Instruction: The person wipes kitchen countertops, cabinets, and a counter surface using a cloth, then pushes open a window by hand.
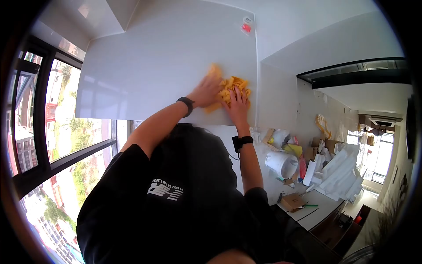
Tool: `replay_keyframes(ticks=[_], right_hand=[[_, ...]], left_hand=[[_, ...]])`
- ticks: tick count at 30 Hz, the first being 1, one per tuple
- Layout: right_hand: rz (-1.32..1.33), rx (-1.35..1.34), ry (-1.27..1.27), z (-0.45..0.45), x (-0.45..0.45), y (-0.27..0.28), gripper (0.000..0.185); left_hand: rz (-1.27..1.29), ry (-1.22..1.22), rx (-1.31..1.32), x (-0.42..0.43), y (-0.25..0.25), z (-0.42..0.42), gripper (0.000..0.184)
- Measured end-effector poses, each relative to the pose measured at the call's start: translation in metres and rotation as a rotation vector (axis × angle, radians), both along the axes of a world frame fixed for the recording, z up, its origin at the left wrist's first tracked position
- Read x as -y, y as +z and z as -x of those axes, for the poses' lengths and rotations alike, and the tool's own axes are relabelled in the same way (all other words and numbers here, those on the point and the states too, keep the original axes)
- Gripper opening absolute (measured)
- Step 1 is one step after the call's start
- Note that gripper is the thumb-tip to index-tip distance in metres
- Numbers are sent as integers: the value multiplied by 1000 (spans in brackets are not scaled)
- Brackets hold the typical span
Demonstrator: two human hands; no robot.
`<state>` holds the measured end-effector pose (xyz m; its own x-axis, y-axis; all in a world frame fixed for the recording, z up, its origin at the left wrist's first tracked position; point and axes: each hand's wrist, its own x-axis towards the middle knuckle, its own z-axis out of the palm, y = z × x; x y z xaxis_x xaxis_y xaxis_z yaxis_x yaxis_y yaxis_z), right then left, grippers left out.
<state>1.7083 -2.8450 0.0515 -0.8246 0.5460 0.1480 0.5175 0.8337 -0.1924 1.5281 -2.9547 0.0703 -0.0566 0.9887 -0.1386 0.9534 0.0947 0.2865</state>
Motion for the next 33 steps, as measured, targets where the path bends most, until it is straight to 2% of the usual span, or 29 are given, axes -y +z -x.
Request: replay_keyframes(ticks=[5, 8, 14, 20, 23, 26, 31, 33], right_hand=[[-36, -58, -69, -19, 33, -13, 61], [-30, -126, -26, -27, 51, -14, 62], [28, -99, -11, -36, 75, -5, 60], [-11, -112, 172, -11, 112, 0, 59], [-24, -106, 256, 5, 128, 9, 58], [-18, -72, 346, 14, 146, 2, 56], [-107, -108, 475, 21, 169, -8, 50], [-54, -84, 475, 17, 166, -5, 49]], left_hand=[[-148, 1, -20, 23, -14, -14, 61], [-229, 4, -45, 42, -25, -21, 58], [-297, 57, -1, 72, -29, -31, 50], [-444, 248, 35, 142, -46, -40, 42], [-438, 310, 10, 171, -54, -39, 40], [-485, 370, 35, 201, -47, -45, 30], [-439, 278, -12, 230, -37, -33, 27], [-403, 250, -11, 231, -34, -30, 28]])
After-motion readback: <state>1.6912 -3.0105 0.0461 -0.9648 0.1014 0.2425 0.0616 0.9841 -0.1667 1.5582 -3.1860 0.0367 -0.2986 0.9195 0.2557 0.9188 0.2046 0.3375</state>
